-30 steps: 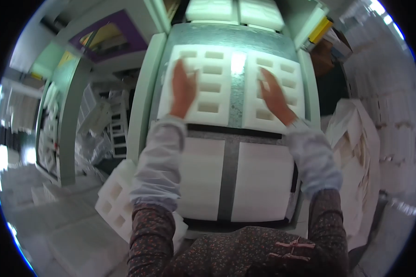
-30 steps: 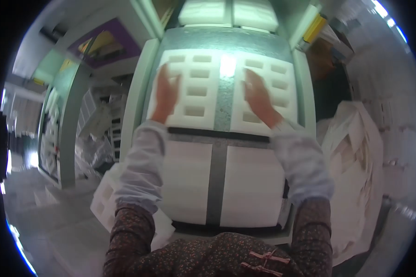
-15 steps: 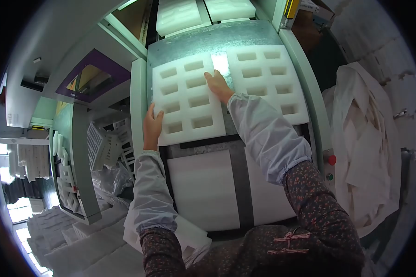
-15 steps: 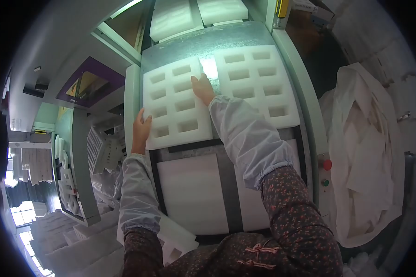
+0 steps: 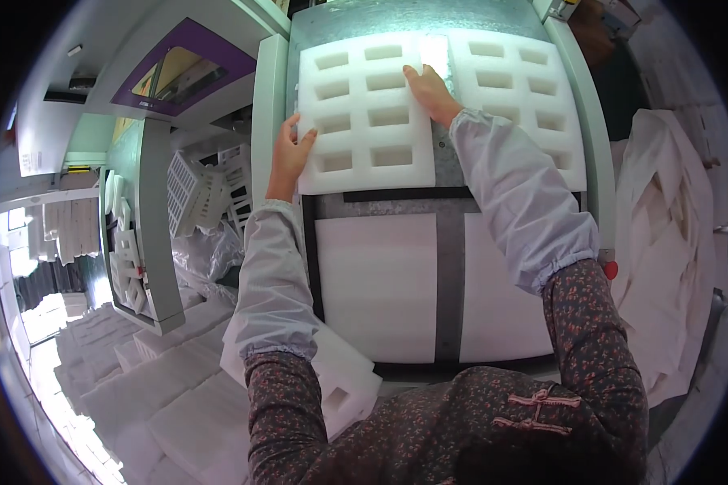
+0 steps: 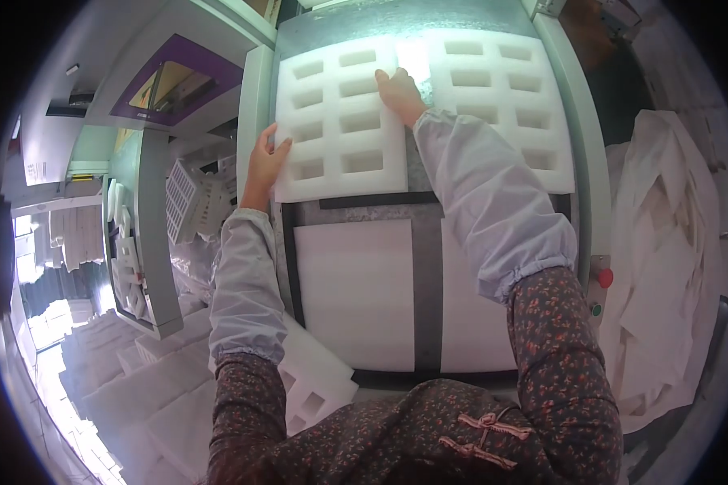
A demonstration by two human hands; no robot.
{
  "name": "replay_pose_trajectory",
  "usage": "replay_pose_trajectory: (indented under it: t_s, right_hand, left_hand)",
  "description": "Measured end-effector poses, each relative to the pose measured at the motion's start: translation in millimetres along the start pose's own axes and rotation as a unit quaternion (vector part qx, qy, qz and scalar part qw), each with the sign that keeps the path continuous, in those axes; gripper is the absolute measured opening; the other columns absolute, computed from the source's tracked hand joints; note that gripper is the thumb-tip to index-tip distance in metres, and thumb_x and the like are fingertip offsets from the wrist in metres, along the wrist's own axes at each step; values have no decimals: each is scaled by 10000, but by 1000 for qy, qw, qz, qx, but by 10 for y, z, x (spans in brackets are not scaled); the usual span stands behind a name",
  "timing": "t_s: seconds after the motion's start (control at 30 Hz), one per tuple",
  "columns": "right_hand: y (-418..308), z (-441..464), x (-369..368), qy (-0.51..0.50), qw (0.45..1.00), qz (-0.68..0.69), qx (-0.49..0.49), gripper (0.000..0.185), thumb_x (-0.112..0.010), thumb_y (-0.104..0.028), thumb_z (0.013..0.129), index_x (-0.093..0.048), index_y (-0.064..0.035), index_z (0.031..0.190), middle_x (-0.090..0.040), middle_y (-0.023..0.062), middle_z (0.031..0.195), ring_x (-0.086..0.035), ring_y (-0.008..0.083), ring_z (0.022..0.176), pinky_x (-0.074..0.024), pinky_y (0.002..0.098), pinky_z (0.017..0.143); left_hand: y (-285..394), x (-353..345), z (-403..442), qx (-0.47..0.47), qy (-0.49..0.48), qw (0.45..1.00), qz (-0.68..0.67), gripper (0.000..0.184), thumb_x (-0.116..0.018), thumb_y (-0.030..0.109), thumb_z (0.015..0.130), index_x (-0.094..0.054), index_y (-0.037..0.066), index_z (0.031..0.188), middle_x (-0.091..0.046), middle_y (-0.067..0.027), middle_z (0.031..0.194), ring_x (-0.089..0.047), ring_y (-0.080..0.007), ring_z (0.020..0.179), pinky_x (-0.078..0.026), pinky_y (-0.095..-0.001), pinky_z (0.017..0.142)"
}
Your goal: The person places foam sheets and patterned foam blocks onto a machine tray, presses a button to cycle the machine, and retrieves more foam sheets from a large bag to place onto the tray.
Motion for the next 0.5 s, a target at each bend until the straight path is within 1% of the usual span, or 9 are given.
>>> replay_pose_trajectory:
  t_s: [0.1, 0.27, 0.4, 0.5]
  right_hand:
    - [-64, -66, 29, 44, 999, 16, 17, 570, -468, -346, 849, -422, 136, 1150, -523, 283, 1080, -550, 361, 975, -451, 390, 854]
    - [-50, -61, 24, 55, 998, -19, 20, 588, -464, -369, 847, -430, 141, 1140, -531, 288, 1066, -560, 366, 956, -463, 384, 835]
    - [-31, -44, 64, 47, 999, -10, 19, 586, -467, -389, 842, -473, 138, 1099, -563, 280, 1008, -583, 371, 896, -477, 386, 810]
    - [-67, -41, 38, 62, 997, -53, 11, 578, -480, -396, 829, -510, 132, 1063, -580, 278, 974, -593, 379, 872, -483, 392, 799]
  left_hand:
    - [146, 28, -47, 29, -19, 999, -18, 482, -603, 129, 820, -428, 8, 1253, -554, -189, 1079, -564, -238, 896, -479, -300, 774]
    - [156, 28, -36, 49, -14, 998, -34, 476, -604, 130, 822, -433, 15, 1251, -567, -185, 1026, -570, -209, 840, -485, -275, 713]
    - [164, 3, -32, 38, -7, 999, -29, 477, -607, 129, 819, -438, 18, 1251, -577, -184, 1011, -570, -206, 834, -479, -269, 712]
    - [122, 31, -29, 29, -6, 999, -23, 479, -609, 128, 817, -441, 20, 1252, -582, -183, 1003, -570, -203, 830, -475, -265, 710]
Point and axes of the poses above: each hand's wrist, its own z-axis towards the middle knuckle, its own x-axis out of the back of the hand, y = z × x, the point moved 3 cm from there along z, towards the middle knuckle
